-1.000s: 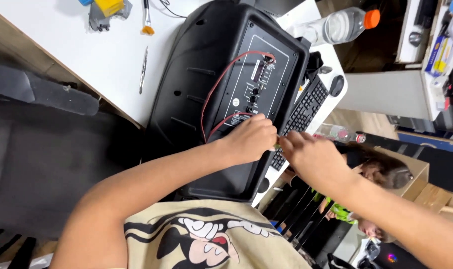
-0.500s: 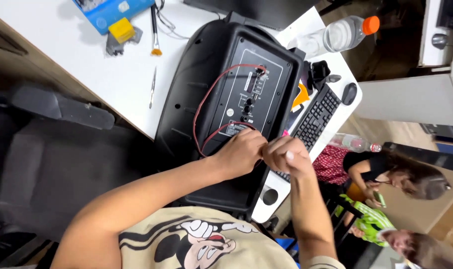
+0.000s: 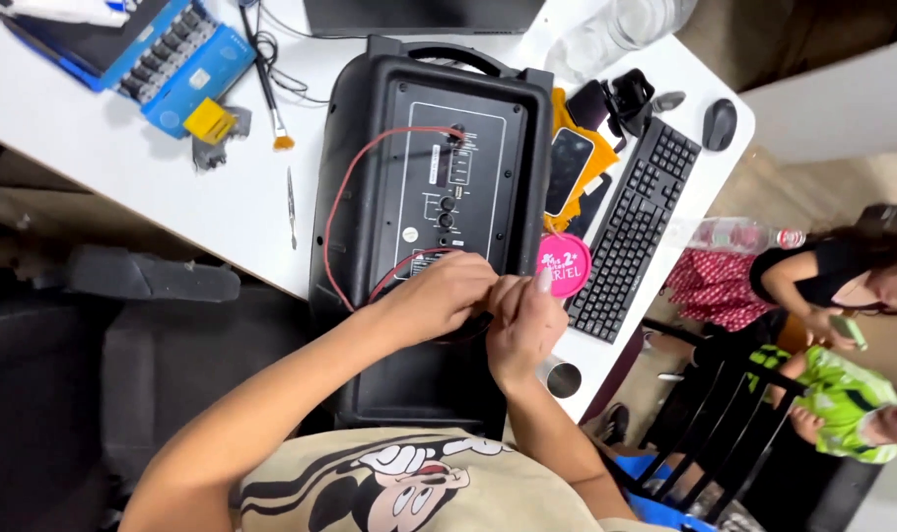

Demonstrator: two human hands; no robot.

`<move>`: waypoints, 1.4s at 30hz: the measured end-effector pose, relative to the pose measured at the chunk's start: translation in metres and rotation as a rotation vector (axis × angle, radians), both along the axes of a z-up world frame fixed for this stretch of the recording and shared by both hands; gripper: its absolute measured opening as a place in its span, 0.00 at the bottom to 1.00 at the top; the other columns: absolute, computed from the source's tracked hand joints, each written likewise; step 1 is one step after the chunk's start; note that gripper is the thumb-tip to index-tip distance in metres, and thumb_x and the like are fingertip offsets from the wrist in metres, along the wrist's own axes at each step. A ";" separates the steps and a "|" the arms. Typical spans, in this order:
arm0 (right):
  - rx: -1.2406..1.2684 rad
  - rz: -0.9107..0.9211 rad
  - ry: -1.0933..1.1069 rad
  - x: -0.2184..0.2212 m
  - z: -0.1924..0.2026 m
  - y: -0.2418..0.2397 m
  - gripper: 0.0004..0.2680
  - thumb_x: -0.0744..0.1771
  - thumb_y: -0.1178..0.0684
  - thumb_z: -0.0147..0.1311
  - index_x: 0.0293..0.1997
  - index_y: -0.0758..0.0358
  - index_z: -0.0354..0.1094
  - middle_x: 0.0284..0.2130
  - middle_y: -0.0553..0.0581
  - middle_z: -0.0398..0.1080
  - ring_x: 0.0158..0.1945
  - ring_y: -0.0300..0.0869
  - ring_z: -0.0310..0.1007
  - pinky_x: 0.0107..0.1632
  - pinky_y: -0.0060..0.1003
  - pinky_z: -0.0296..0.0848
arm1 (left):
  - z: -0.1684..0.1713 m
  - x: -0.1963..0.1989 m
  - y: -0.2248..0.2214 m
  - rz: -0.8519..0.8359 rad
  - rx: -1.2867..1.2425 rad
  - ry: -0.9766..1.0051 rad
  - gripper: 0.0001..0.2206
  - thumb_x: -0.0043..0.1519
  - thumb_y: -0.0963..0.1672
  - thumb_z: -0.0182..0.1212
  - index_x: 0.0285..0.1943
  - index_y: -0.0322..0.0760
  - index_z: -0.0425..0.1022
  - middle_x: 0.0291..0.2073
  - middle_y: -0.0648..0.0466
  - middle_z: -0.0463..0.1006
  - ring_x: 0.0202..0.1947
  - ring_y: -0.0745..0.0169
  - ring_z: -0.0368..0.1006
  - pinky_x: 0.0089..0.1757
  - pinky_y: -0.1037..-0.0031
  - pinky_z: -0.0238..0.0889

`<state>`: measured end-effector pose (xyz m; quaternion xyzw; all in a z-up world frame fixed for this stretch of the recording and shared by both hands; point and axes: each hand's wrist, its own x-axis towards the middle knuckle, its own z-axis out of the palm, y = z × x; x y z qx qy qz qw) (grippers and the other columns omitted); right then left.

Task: Repairing a portable speaker by removing screws from the back panel and inspecting internal wiring and circuit components

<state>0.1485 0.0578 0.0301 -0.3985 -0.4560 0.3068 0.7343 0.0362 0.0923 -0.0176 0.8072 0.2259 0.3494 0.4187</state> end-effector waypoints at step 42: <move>-0.274 0.051 -0.568 0.055 -0.007 -0.051 0.07 0.66 0.63 0.64 0.49 0.67 0.79 0.42 0.64 0.82 0.46 0.58 0.84 0.49 0.51 0.80 | 0.102 0.001 -0.016 0.317 0.588 -0.096 0.17 0.73 0.38 0.43 0.53 0.35 0.83 0.48 0.43 0.84 0.47 0.46 0.83 0.48 0.61 0.80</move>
